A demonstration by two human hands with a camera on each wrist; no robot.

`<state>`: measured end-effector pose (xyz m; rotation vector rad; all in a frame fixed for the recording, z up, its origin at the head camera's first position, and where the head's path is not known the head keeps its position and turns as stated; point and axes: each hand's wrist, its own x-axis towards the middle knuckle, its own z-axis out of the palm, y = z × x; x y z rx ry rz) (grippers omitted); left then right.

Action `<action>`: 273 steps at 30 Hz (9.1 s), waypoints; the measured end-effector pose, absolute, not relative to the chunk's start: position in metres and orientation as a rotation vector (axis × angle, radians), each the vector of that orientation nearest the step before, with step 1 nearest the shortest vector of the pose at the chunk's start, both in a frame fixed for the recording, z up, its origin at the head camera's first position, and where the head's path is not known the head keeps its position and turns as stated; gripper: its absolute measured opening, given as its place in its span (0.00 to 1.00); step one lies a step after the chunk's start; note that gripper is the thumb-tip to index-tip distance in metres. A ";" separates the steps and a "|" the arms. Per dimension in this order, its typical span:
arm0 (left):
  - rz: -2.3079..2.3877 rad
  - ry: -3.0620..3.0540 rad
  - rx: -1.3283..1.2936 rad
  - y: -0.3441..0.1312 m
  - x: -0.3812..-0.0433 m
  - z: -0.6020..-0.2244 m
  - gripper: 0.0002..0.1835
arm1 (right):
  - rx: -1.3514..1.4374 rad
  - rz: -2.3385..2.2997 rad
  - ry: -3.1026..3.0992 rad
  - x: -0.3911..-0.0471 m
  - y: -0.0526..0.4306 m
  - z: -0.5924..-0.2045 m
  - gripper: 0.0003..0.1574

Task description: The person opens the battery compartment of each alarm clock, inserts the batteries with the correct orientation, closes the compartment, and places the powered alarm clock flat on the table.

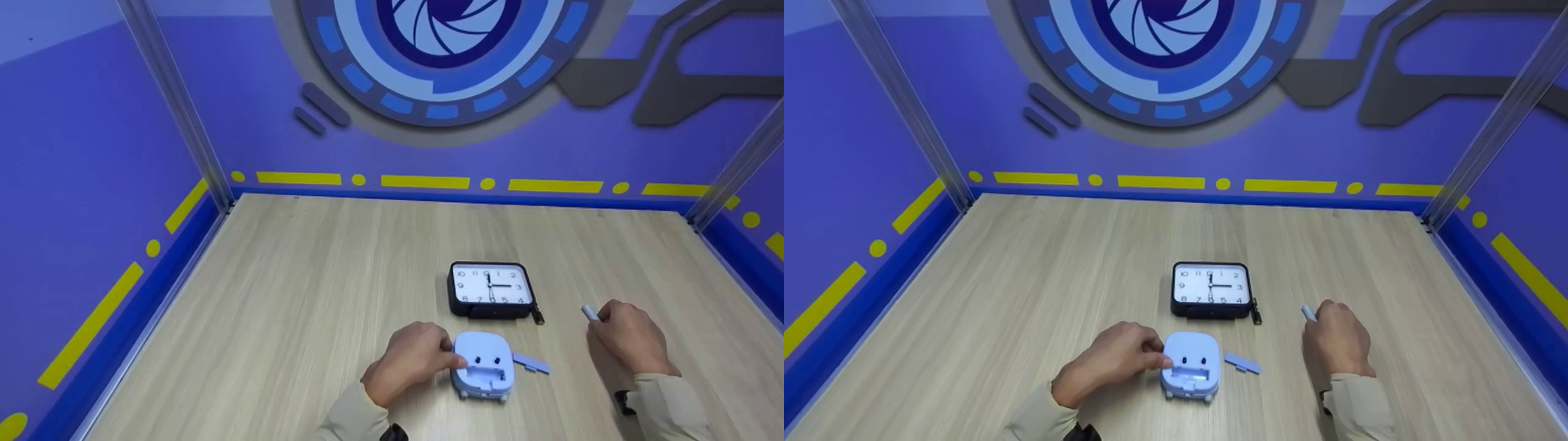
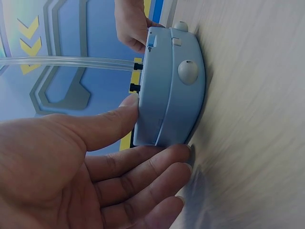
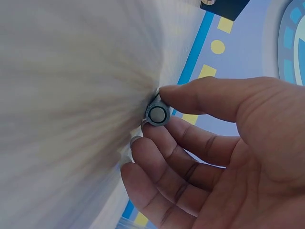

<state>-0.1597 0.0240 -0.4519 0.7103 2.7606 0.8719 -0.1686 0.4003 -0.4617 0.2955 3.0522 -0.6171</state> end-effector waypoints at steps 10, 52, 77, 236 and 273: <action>0.866 2.765 0.735 0.024 -0.160 -0.452 0.15 | 0.280 -0.635 3.055 -0.167 0.402 -0.461 0.13; 0.879 2.729 0.704 0.023 -0.161 -0.452 0.14 | 0.244 -0.758 2.987 -0.167 0.400 -0.457 0.14; 0.856 2.758 0.743 0.023 -0.161 -0.453 0.15 | 0.203 -0.782 2.983 -0.167 0.391 -0.456 0.13; 0.882 2.723 0.690 0.023 -0.160 -0.451 0.15 | -0.335 -0.870 2.826 -0.150 0.321 -0.440 0.06; 0.878 2.732 0.700 0.022 -0.161 -0.452 0.15 | -0.497 -0.837 2.846 -0.145 0.308 -0.438 0.10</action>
